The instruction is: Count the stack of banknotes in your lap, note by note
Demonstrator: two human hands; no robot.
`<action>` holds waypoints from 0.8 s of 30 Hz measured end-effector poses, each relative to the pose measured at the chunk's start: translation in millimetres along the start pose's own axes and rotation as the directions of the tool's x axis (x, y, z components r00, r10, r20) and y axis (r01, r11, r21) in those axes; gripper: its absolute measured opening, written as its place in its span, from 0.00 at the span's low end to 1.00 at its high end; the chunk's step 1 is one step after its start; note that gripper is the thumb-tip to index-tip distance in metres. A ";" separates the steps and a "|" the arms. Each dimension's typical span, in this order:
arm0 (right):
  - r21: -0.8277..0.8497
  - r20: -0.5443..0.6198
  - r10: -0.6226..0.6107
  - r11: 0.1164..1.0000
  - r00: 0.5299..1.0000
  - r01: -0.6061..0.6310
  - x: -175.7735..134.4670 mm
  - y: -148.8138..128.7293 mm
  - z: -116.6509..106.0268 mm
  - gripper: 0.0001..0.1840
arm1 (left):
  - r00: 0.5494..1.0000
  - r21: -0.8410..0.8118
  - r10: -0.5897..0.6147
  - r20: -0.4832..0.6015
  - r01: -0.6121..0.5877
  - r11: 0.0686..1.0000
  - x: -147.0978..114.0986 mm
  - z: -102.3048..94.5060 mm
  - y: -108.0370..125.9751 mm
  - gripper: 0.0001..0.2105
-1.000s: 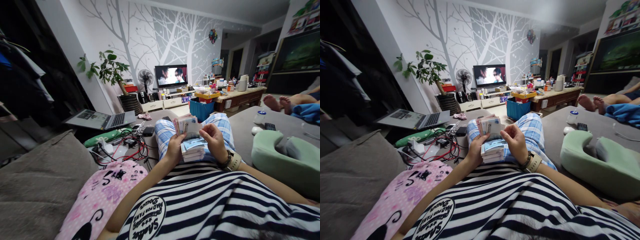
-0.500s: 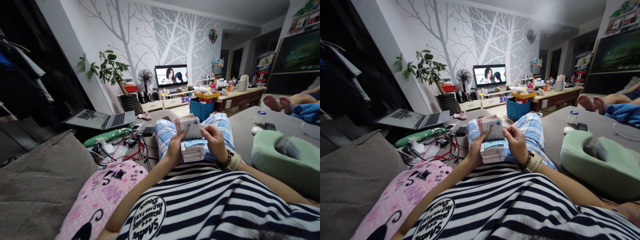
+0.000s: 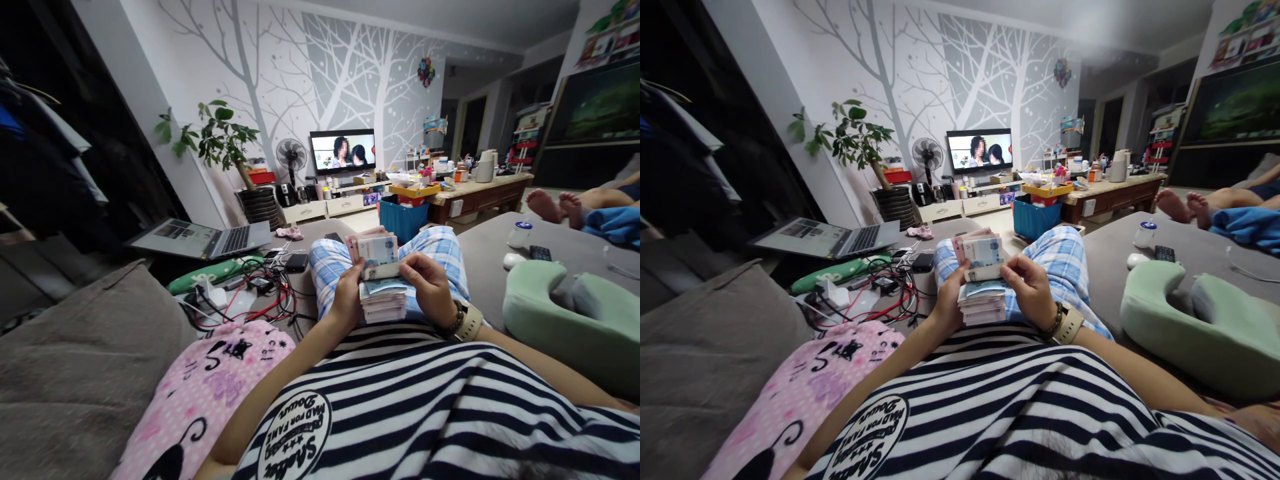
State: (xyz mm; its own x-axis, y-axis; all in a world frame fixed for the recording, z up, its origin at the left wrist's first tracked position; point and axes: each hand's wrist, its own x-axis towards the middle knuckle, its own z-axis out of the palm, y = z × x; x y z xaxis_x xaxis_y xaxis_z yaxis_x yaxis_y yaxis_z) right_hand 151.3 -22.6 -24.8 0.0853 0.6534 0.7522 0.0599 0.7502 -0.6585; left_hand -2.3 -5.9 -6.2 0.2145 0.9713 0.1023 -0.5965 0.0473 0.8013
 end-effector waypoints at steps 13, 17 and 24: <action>0.026 0.016 0.019 0.999 1.000 -0.020 1.0 -1.8 0.1 0.17 | 0.999 0.046 0.049 0.022 -0.050 0.998 -2.5 -1.1 0.5 0.14; 0.024 0.037 0.006 1.000 0.999 -0.007 0.7 -3.4 0.4 0.17 | 0.996 0.045 0.062 0.061 -0.065 0.997 -1.5 -4.0 -1.3 0.15; 0.007 0.068 -0.007 1.000 0.998 0.006 0.2 -2.9 0.0 0.14 | 0.997 0.072 0.063 0.046 -0.066 0.995 -5.1 -1.7 1.5 0.10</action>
State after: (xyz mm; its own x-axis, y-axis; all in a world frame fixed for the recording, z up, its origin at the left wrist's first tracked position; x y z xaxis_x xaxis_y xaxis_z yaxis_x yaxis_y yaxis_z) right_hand 151.1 -24.7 -22.7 0.0170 0.6539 0.7564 0.0531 0.7549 -0.6537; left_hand -5.6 -10.3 -6.5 0.2120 0.9607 0.1793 -0.5521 -0.0336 0.8331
